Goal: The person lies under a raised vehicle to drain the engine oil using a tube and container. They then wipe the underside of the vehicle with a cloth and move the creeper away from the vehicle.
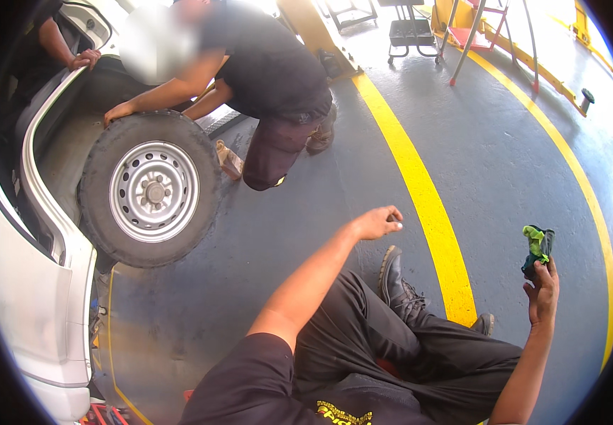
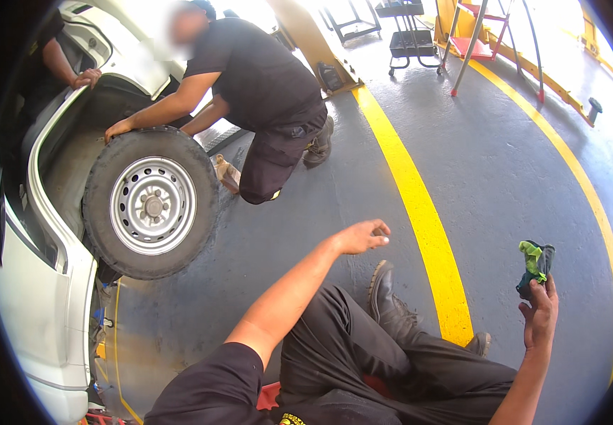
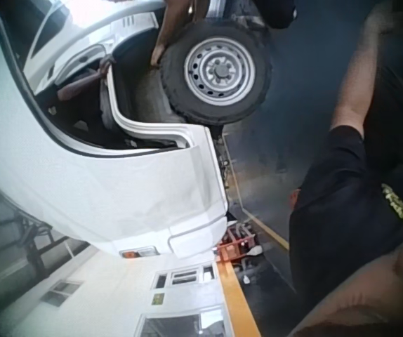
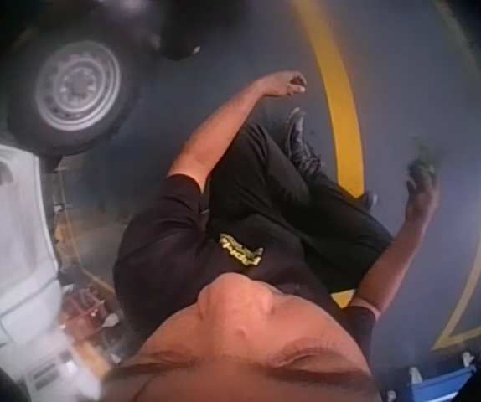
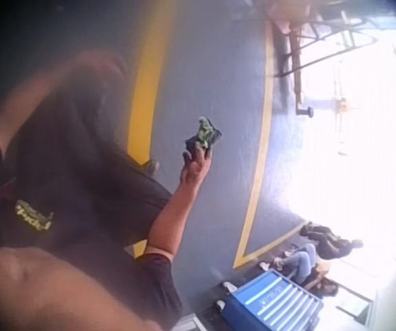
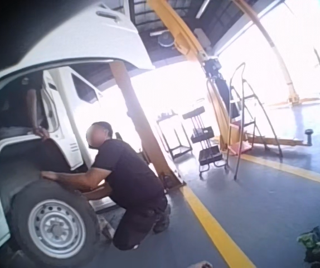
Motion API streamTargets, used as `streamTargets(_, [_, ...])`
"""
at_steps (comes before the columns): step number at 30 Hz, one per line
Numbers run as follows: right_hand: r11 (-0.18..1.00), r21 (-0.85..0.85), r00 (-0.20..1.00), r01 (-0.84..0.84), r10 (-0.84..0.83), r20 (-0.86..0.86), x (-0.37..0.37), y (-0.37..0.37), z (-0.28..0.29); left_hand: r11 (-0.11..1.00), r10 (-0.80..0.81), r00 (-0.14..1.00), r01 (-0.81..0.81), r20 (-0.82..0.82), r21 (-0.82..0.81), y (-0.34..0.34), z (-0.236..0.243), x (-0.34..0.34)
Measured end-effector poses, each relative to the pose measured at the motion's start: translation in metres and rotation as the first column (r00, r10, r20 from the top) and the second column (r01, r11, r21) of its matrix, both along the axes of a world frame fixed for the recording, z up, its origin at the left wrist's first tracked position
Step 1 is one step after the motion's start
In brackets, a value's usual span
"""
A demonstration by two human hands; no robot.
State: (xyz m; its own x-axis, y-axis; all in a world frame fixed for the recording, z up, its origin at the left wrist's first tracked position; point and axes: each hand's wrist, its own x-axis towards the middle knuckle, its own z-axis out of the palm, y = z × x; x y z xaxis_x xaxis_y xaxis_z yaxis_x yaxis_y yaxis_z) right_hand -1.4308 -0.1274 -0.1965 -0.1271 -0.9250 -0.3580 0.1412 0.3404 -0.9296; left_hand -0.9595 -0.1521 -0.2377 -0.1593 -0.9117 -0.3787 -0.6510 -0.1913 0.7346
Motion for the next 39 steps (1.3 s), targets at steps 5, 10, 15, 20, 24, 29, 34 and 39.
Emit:
streamTargets(5, [0.999, 0.002, 0.999, -0.035, 0.035, 0.02, -0.004, 0.006, -0.002, 0.954, 0.3, 0.941, -0.3, -0.155, 0.024, 0.028, -0.071, 0.058])
streamTargets(10, [0.999, 0.026, 0.999, -0.024, 0.025, -0.029, -0.001, 0.005, -0.008, 0.85, 0.527, 0.828, -0.513, -0.191, 0.123, 0.037, -0.073, 0.079])
streamTargets(15, [0.999, 0.031, 0.998, 0.008, -0.006, -0.069, 0.0, 0.007, -0.013, 0.912, 0.404, 0.896, -0.377, -0.183, 0.162, 0.032, -0.069, 0.06])
streamTargets(20, [0.999, 0.026, 0.997, -0.024, 0.026, -0.072, 0.001, 0.007, -0.014, 0.923, 0.336, 0.934, -0.301, -0.122, 0.239, 0.033, -0.065, 0.058])
streamTargets(24, [0.999, 0.017, 0.997, -0.027, 0.029, -0.067, -0.001, 0.008, -0.016, 0.919, 0.347, 0.929, -0.31, -0.129, 0.244, 0.033, -0.065, 0.061])
streamTargets(29, [1.0, 0.023, 0.997, -0.021, 0.022, -0.07, 0.0, 0.007, -0.015, 0.913, 0.376, 0.913, -0.336, -0.158, 0.232, 0.033, -0.073, 0.063])
streamTargets(34, [0.999, 0.029, 0.997, -0.02, 0.022, -0.075, 0.001, 0.008, -0.01, 0.912, 0.349, 0.928, -0.305, -0.129, 0.275, 0.032, -0.066, 0.062])
streamTargets(39, [1.0, 0.024, 0.998, -0.005, 0.007, -0.068, 0.002, 0.008, -0.008, 0.908, 0.346, 0.931, -0.3, -0.119, 0.293, 0.032, -0.067, 0.063])
